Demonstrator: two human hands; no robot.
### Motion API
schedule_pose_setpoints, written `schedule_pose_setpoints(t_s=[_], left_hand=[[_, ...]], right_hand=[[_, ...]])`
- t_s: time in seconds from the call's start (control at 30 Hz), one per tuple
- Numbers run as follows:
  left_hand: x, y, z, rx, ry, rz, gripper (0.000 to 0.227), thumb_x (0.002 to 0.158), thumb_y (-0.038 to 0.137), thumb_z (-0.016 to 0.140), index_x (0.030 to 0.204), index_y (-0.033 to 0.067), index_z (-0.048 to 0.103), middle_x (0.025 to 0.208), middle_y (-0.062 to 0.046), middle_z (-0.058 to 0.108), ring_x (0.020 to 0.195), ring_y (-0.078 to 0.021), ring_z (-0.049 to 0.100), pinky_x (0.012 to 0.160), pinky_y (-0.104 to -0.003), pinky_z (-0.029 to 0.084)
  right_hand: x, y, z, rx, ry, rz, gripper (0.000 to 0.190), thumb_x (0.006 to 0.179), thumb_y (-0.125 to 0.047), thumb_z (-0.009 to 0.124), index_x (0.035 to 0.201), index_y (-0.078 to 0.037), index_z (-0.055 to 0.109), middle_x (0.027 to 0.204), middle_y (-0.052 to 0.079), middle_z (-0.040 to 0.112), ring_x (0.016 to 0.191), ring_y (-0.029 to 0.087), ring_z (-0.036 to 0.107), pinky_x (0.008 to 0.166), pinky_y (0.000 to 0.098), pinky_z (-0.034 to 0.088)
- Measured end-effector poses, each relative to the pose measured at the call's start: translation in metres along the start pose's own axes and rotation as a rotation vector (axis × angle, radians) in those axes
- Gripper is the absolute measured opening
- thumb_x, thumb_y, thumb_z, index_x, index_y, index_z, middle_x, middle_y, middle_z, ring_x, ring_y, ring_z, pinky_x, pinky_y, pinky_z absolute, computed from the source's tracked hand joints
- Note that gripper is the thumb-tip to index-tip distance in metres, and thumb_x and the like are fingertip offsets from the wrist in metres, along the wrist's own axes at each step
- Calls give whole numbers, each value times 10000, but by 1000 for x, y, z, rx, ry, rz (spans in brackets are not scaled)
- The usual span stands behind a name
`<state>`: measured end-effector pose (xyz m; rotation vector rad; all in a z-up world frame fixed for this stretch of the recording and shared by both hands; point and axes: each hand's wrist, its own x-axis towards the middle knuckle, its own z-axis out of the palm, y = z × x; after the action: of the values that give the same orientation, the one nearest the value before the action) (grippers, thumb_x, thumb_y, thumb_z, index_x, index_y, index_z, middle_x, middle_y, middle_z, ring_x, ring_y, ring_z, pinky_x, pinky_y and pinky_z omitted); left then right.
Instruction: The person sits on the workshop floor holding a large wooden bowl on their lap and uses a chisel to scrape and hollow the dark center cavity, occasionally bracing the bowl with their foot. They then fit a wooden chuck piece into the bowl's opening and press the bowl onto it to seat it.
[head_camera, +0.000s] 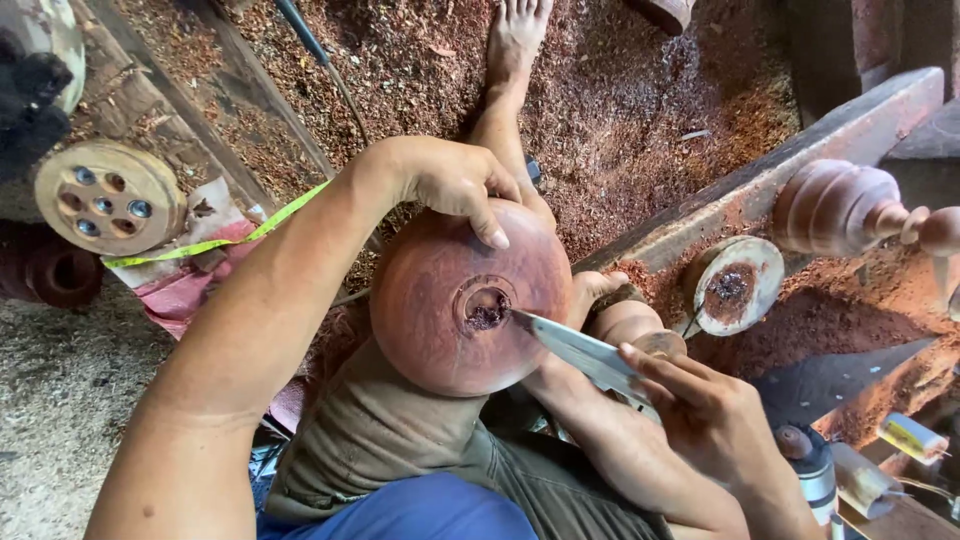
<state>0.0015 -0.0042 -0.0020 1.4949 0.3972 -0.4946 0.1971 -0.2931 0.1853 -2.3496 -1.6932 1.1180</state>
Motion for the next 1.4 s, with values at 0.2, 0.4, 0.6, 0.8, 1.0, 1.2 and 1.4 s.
schedule_pose_setpoints(t_s=[0.2, 0.4, 0.6, 0.8, 1.0, 1.2, 1.4], left_hand=[[-2, -2, 2, -12, 32, 59, 764, 586, 385, 910, 1262, 80, 725, 1146, -139, 782, 1024, -244, 742, 907, -369, 573], [-29, 11, 19, 69, 322, -113, 725, 618, 489, 911, 1160, 58, 695, 1139, -154, 722, 993, -280, 719, 866, -414, 576], [-54, -11, 65, -51, 664, -110, 568, 782, 585, 788, 1044, 84, 727, 990, -135, 760, 878, -260, 748, 754, -424, 590], [-36, -25, 76, 9, 864, 85, 484, 850, 581, 763, 893, 99, 770, 771, -108, 752, 663, -266, 738, 589, -415, 595], [-12, 12, 22, 403, 378, 220, 392, 893, 550, 716, 903, 166, 798, 799, -89, 752, 719, -266, 734, 690, -396, 580], [6, 68, 25, 524, 249, 191, 489, 841, 502, 777, 984, 36, 734, 946, -174, 723, 941, -317, 701, 863, -435, 536], [1, 40, 36, 270, 393, -47, 359, 967, 420, 638, 1021, 75, 722, 904, -133, 739, 859, -271, 732, 810, -432, 587]], right_hand=[[-16, 5, 1, 56, 32, -9, 529, 800, -18, 722, 1303, -182, 702, 790, 83, 689, 637, 189, 643, 563, 305, 565], [8, 1, 16, 87, 82, -156, 512, 831, -19, 716, 1326, -139, 678, 889, 89, 725, 690, 174, 721, 624, 291, 576], [11, -1, 25, 150, 46, -126, 491, 831, -9, 723, 1305, -131, 694, 992, 128, 766, 777, 196, 752, 697, 302, 596], [-3, 7, 10, 191, -11, -30, 490, 807, 5, 737, 1282, -114, 705, 1073, 127, 788, 874, 181, 788, 739, 293, 602], [-51, 19, 5, 204, 74, 204, 470, 796, -74, 762, 1263, -64, 709, 843, 63, 701, 683, 122, 617, 625, 279, 538], [-64, 47, 35, 273, -95, 171, 334, 836, -100, 789, 1131, -10, 660, 871, 72, 682, 792, 99, 639, 713, 270, 543], [-49, 52, 54, 787, -202, 273, 414, 871, -45, 727, 1267, 10, 618, 930, 109, 822, 845, 164, 747, 758, 342, 610]])
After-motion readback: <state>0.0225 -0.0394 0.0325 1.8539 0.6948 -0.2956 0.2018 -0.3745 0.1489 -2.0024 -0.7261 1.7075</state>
